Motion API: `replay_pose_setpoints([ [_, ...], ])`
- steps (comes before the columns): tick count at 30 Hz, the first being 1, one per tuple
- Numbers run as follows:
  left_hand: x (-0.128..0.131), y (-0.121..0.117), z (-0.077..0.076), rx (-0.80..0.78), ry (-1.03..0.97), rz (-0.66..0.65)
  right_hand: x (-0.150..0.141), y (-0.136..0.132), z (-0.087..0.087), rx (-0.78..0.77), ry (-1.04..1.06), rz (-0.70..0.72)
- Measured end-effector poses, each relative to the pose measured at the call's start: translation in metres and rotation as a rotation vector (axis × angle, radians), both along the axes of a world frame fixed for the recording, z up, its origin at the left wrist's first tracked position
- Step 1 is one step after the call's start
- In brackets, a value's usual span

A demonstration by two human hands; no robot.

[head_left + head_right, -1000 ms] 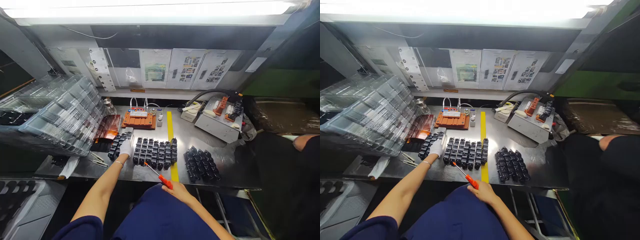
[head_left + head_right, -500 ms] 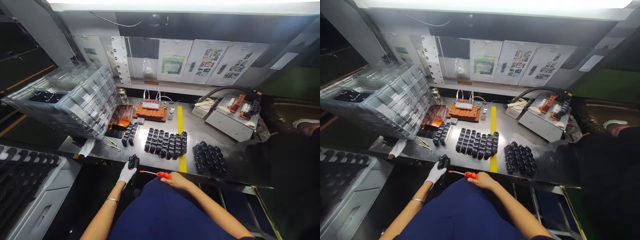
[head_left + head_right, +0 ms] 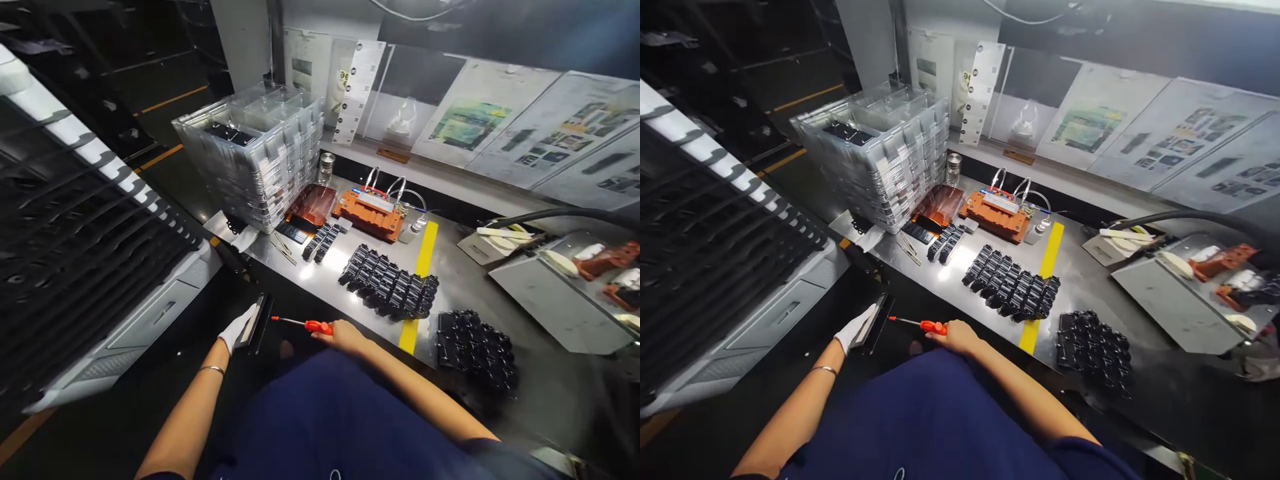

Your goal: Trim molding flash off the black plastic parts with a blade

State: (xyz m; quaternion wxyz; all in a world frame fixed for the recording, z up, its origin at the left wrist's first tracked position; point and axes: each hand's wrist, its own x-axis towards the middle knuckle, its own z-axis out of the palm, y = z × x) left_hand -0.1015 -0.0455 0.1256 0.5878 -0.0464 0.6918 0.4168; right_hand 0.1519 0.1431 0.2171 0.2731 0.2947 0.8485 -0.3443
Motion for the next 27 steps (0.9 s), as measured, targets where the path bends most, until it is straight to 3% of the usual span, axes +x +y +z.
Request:
replay_pose_setpoints([
  [4, -0.014, -0.027, 0.001, 0.105, 0.164, 0.009, -0.015, -0.013, 0.002, -0.031, -0.029, 0.067],
  [10, -0.029, -0.055, -0.004, 0.134, 0.432, -0.086, -0.043, -0.020, 0.005, 0.027, -0.021, 0.015],
  [15, -0.034, -0.071, -0.001, 0.157, 0.490, -0.109, -0.056, -0.027, 0.003, 0.011, -0.020, 0.024],
  [21, -0.051, -0.075, 0.007, 0.109, 0.489, 0.091, -0.061, -0.041, 0.006, 0.054, -0.036, 0.059],
  [24, -0.057, -0.066, 0.008, 0.007, 0.503, 0.223, -0.066, -0.052, 0.012, 0.058, -0.027, 0.124],
  [27, -0.057, -0.052, 0.011, -0.061, 0.519, 0.268, -0.072, -0.062, 0.015, 0.070, -0.022, 0.183],
])
